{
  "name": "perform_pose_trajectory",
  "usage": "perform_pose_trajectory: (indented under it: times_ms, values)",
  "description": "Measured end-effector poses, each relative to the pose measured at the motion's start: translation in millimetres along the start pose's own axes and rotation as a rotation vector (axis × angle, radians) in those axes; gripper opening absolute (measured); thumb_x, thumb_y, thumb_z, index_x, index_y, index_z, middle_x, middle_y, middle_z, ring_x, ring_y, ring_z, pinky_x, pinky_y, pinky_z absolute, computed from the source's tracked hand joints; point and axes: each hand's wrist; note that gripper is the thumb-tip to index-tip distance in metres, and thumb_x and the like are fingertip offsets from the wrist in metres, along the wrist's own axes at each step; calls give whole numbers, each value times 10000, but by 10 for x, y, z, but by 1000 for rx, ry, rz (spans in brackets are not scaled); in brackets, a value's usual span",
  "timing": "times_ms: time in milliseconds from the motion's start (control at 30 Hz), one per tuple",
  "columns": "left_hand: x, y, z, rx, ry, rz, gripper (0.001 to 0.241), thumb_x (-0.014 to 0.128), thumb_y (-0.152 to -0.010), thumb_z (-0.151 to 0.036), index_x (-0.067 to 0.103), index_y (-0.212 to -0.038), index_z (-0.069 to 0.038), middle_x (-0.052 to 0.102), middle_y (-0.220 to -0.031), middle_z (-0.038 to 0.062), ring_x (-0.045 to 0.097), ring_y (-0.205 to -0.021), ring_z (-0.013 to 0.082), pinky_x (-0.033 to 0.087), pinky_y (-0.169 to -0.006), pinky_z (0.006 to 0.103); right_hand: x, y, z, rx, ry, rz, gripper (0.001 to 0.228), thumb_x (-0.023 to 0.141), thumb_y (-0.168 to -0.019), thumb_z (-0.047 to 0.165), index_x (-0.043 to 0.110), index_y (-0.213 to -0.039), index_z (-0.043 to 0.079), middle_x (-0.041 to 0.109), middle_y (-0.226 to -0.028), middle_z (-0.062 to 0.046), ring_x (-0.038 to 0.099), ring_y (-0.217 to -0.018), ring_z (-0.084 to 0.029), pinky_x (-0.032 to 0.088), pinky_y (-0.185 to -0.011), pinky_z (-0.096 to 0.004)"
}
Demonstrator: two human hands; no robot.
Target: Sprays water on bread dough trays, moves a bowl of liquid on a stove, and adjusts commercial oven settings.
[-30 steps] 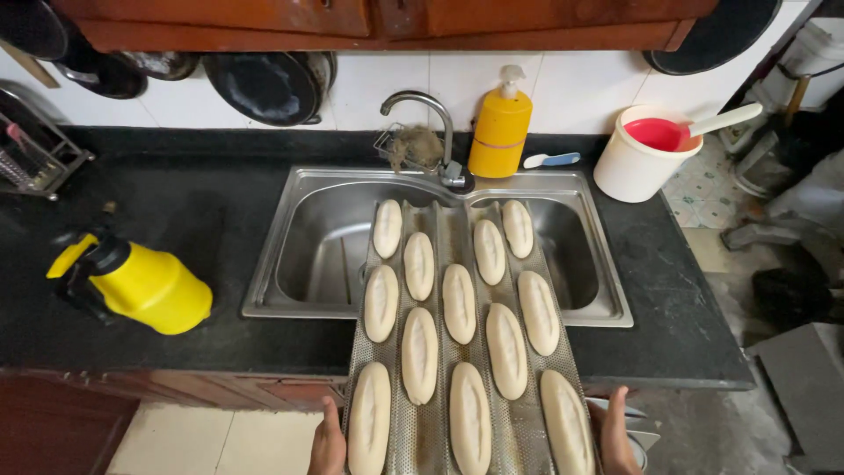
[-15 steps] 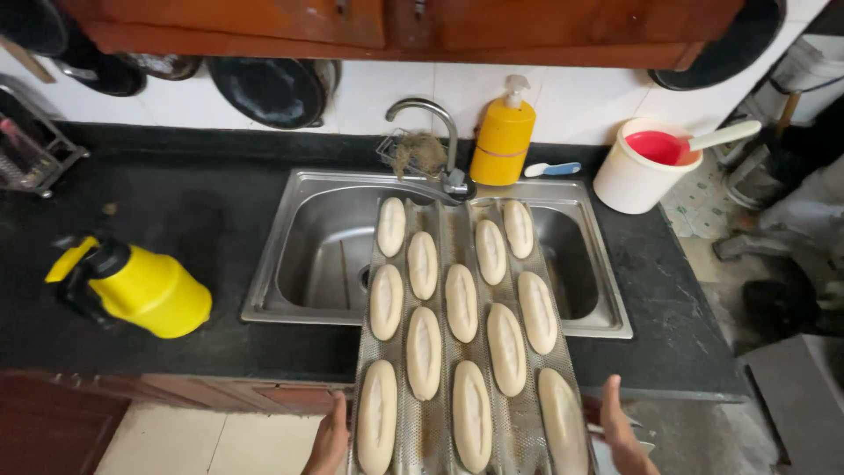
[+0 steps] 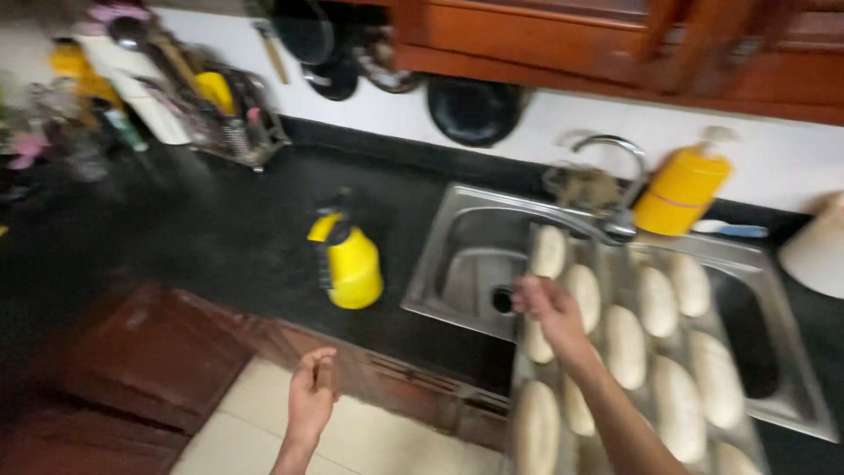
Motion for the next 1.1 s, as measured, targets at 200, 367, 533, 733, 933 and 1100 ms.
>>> perform_pose_trajectory:
  times_ms: [200, 367, 533, 733, 933, 1100]
  values:
    - [-1035, -426, 192, 82, 19, -80, 160, 606, -934, -88, 693, -965, 42, 551, -535, 87, 484, -477, 159, 399, -461, 281, 2089, -284, 311, -21, 378, 316, 532, 539, -907, 396, 558, -1276, 13, 725, -976, -76, 687, -851, -156, 532, -763, -259]
    - [-1654, -732, 676, 18, -68, -164, 440, 585, -943, -291, 675, -676, 46, 468, -473, 65, 414, -445, 155, 352, -440, 284, 2921, -420, 114, -9, 75, 327, 361, 578, -931, 357, 650, -1047, 22, 621, -802, -10, 570, -727, -110, 469, -705, -242]
    - [-1838, -937, 1015, -67, -84, -182, 470, 598, -935, -298, 676, -661, 76, 521, -494, 91, 434, -452, 174, 379, -453, 298, 3088, -470, 128, 87, -197, 254, 272, 567, -969, 306, 586, -958, 35, 564, -731, -49, 559, -648, -146, 474, -642, -277]
    - [-1673, -1081, 947, -124, -77, -67, 419, 611, -913, -258, 687, -698, 93, 629, -597, 129, 491, -561, 197, 446, -556, 310, 2619, -678, 561, 240, -197, 163, 405, 539, -951, 465, 538, -789, 94, 499, -685, -50, 501, -634, -186, 422, -635, -371]
    - [-1241, -1344, 641, -52, -139, 98, 272, 592, -887, -161, 709, -752, 44, 567, -512, 81, 500, -494, 175, 424, -511, 301, 1812, -418, 1117, 61, -620, 139, 715, 299, -1013, 634, 611, -1007, -9, 647, -690, -120, 640, -654, -209, 448, -678, -286]
    - [-562, -1319, 336, -83, -289, 282, 424, 544, -1006, -317, 568, -708, -16, 474, -576, 47, 423, -523, 138, 376, -508, 310, 845, 7, 1766, 93, -626, 78, 519, 462, -1001, 605, 524, -844, 115, 371, -553, 47, 298, -420, -83, 248, -409, -263]
Point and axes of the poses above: each hand's wrist, its own y-axis away from the middle knuckle, its own x-axis out of the palm, z = x × y
